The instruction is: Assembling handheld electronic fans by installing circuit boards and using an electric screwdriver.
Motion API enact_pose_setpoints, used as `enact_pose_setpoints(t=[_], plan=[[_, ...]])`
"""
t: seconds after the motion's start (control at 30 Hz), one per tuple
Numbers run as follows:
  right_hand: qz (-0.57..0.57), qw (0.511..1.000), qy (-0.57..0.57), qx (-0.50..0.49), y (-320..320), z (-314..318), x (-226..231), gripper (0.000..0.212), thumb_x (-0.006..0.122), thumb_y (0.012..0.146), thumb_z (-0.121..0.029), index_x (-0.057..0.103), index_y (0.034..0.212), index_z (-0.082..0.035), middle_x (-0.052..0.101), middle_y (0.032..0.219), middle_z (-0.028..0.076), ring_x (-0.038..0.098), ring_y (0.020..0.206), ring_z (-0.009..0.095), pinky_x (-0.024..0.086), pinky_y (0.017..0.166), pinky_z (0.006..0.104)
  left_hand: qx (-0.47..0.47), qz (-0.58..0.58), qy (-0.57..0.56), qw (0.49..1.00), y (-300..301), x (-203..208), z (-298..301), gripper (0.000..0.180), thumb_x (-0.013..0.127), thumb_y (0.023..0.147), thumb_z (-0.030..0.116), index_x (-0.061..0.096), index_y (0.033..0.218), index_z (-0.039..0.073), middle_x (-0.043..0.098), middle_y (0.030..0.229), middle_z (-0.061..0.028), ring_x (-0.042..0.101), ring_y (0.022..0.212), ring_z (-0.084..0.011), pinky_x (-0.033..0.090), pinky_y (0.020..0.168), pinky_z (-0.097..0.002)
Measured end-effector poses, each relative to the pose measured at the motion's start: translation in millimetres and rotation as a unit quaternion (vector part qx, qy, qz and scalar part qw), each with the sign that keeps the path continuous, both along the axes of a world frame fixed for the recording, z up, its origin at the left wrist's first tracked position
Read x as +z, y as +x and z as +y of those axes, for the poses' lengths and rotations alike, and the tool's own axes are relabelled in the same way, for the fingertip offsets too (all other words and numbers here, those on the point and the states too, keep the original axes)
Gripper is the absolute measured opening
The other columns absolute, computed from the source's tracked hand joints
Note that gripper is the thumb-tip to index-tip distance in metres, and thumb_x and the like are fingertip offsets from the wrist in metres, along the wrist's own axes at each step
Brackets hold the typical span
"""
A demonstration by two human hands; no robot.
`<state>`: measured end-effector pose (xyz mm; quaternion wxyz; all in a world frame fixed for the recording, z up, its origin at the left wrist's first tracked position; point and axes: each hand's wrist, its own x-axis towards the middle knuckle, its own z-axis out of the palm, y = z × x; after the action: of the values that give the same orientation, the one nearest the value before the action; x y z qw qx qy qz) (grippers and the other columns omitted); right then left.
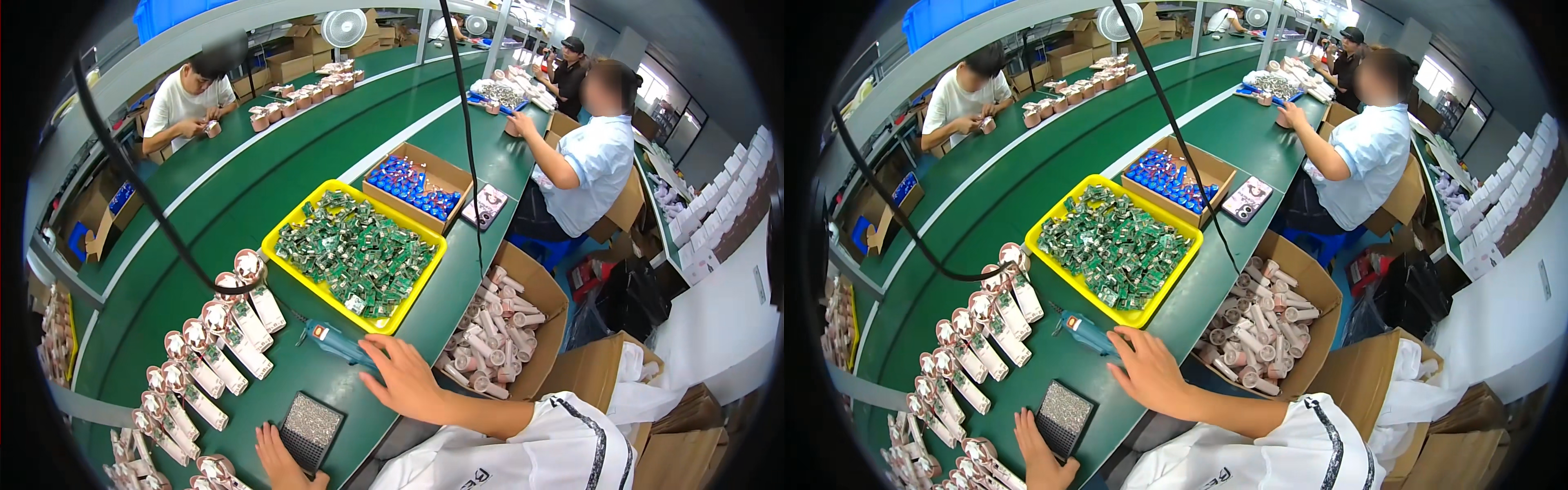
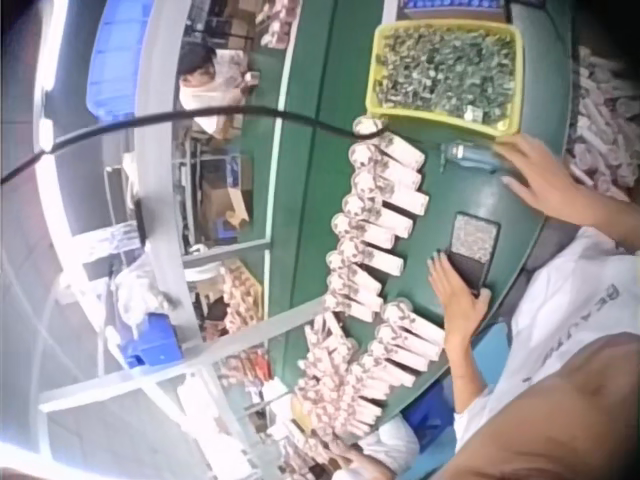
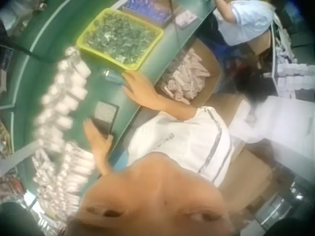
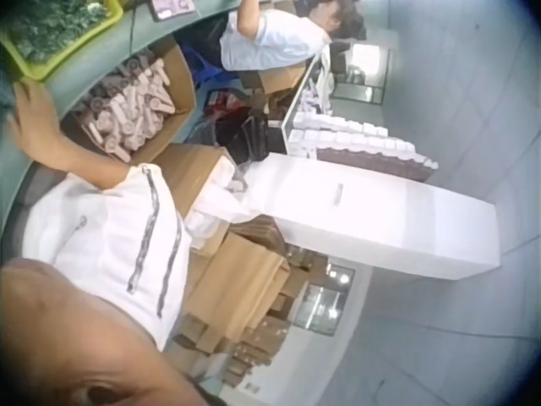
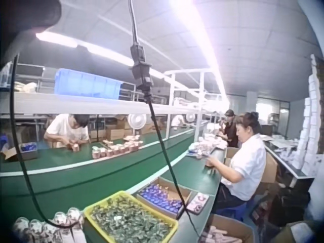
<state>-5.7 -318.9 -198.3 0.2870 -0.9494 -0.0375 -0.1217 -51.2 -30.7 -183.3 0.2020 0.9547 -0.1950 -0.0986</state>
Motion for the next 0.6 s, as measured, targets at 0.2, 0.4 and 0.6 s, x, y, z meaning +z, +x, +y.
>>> enact_pose_setpoints(t=[0.2,0.4,0.6], plan=[[0.107,0.933,0.135,0.316,2,33,3,0.101,0.070,0.083,-0.042,0.006,0.152,-0.005,0.008,0.158,0.020,0.015,0.145,0.035,0.023,0.116,0.0427,0.194,-0.036,-0.016,0.980,-11,4,-38,0.079,0.052,0.094,0.045,0.026,0.143,-0.011,0.025,0.149,-0.0329,0.022,0.140,-0.0457,0.015,0.117,-0.0483],[0.101,0.924,0.144,0.339,27,69,-29,0.086,0.048,0.096,-0.049,0.006,0.150,0.003,0.007,0.158,0.022,0.012,0.147,0.034,0.018,0.118,0.0410,0.252,-0.191,0.002,0.949,1,-52,-60,0.053,0.034,0.102,0.029,0.036,0.139,-0.008,0.036,0.147,-0.0235,0.030,0.138,-0.0398,0.013,0.115,-0.0539],[0.084,0.929,0.171,0.317,18,94,-41,0.070,0.037,0.102,-0.043,0.014,0.149,0.004,0.016,0.157,0.020,0.015,0.146,0.033,0.017,0.118,0.0404,0.252,-0.173,-0.043,0.951,0,-52,-58,0.052,0.035,0.102,0.029,0.037,0.138,-0.008,0.038,0.145,-0.0227,0.031,0.138,-0.0392,0.013,0.116,-0.0530]])
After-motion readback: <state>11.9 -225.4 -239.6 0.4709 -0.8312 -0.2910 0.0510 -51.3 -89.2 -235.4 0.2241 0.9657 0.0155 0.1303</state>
